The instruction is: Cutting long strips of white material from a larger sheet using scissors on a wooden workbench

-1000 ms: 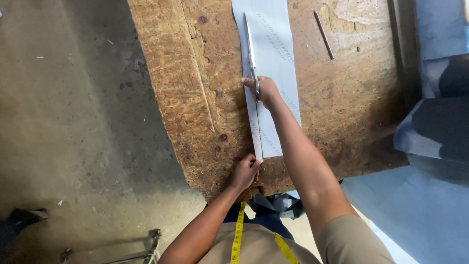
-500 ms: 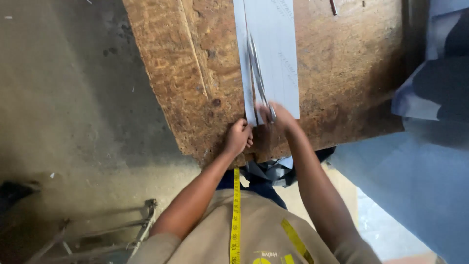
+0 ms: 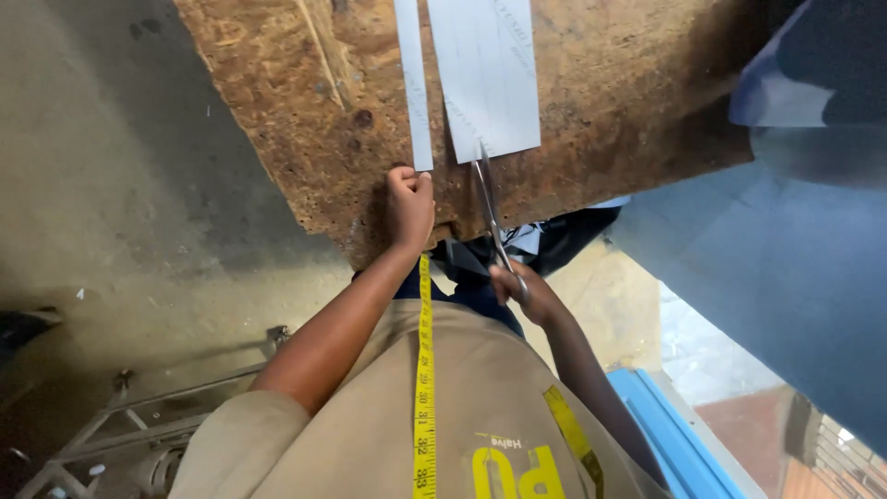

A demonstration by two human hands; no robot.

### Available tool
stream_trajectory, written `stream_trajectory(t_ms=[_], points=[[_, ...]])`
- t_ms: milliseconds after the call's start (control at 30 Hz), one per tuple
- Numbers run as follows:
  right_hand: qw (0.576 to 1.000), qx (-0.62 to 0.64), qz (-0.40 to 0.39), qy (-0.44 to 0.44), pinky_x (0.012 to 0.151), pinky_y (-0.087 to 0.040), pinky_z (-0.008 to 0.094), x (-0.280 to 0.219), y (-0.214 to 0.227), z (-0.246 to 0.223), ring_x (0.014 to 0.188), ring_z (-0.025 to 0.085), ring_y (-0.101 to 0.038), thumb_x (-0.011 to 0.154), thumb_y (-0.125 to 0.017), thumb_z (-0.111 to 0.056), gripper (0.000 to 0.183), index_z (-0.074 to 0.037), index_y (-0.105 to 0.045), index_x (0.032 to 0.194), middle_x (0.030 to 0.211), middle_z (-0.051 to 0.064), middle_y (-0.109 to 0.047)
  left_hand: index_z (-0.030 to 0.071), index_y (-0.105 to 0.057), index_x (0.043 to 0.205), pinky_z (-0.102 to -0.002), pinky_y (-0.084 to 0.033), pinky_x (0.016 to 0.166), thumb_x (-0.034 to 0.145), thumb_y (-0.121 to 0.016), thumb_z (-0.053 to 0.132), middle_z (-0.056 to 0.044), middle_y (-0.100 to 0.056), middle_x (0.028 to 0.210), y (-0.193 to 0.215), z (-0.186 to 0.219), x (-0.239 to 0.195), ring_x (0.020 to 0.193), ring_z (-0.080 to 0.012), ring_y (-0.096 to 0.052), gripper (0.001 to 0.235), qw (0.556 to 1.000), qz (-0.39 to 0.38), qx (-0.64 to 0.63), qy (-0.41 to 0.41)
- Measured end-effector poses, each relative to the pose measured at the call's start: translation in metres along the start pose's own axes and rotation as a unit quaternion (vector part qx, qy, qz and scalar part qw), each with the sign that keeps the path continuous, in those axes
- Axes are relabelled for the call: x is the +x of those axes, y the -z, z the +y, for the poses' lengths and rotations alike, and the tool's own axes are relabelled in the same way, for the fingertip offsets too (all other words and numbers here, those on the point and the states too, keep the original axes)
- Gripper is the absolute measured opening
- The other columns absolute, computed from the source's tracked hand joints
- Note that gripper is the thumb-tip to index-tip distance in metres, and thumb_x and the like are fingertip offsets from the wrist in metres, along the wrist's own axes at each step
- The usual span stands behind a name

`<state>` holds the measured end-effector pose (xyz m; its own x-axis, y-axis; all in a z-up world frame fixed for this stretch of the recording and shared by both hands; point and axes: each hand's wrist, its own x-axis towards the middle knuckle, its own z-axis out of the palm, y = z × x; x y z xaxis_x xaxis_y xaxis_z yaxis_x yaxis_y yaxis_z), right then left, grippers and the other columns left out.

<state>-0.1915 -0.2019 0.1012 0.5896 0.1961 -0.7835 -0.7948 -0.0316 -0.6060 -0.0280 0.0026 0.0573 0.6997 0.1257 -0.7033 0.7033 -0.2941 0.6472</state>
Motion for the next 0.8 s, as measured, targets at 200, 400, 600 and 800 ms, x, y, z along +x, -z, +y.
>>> stream_trajectory(t_ms=[200, 400, 600, 800], points=[[0.992, 0.102, 0.061, 0.038, 0.057, -0.047, 0.030, 0.027, -0.015, 0.013, 0.055, 0.020, -0.063, 0.100, -0.080, -0.044, 0.045, -0.008, -0.063, 0.078, 0.057, 0.010, -0.063, -0.008, -0.054, 0.138, -0.031, -0.063, 0.066, 0.108, -0.057, 0.027, -0.020, -0.072, 0.110, -0.017, 0.015, 0.005, 0.077, -0.0179, -0.074, 0.047, 0.994, -0.092, -0.057, -0.029], [0.988, 0.093, 0.120, 0.014, 0.054, -0.047, 0.028, 0.025, -0.021, -0.006, 0.052, 0.019, -0.059, 0.092, -0.090, -0.035, 0.044, -0.005, -0.060, 0.080, 0.054, 0.009, -0.057, -0.002, -0.071, 0.124, -0.030, -0.061, 0.056, 0.111, -0.060, 0.034, -0.017, -0.078, 0.094, -0.043, -0.003, 0.031, 0.068, -0.0196, -0.076, 0.040, 0.987, -0.150, -0.045, -0.024], [0.987, 0.073, 0.140, 0.028, 0.050, -0.045, 0.029, 0.028, -0.023, 0.000, 0.048, 0.019, -0.059, 0.092, -0.092, -0.034, 0.044, -0.005, -0.062, 0.077, 0.051, 0.009, -0.057, 0.001, -0.075, 0.112, -0.021, -0.053, 0.045, 0.106, -0.065, 0.026, -0.015, -0.078, 0.081, -0.054, -0.014, 0.045, 0.058, -0.0180, -0.074, 0.027, 0.988, -0.125, -0.087, 0.003], [0.985, 0.039, 0.166, -0.002, 0.051, -0.045, 0.027, 0.043, -0.025, 0.029, 0.044, 0.018, -0.060, 0.090, -0.091, -0.032, 0.039, -0.007, -0.065, 0.076, 0.048, 0.009, -0.058, 0.004, -0.076, 0.103, -0.021, -0.052, 0.042, 0.105, -0.065, 0.022, -0.014, -0.077, 0.075, -0.049, 0.003, 0.036, 0.054, -0.0193, -0.074, 0.021, 0.988, -0.127, -0.090, 0.015]])
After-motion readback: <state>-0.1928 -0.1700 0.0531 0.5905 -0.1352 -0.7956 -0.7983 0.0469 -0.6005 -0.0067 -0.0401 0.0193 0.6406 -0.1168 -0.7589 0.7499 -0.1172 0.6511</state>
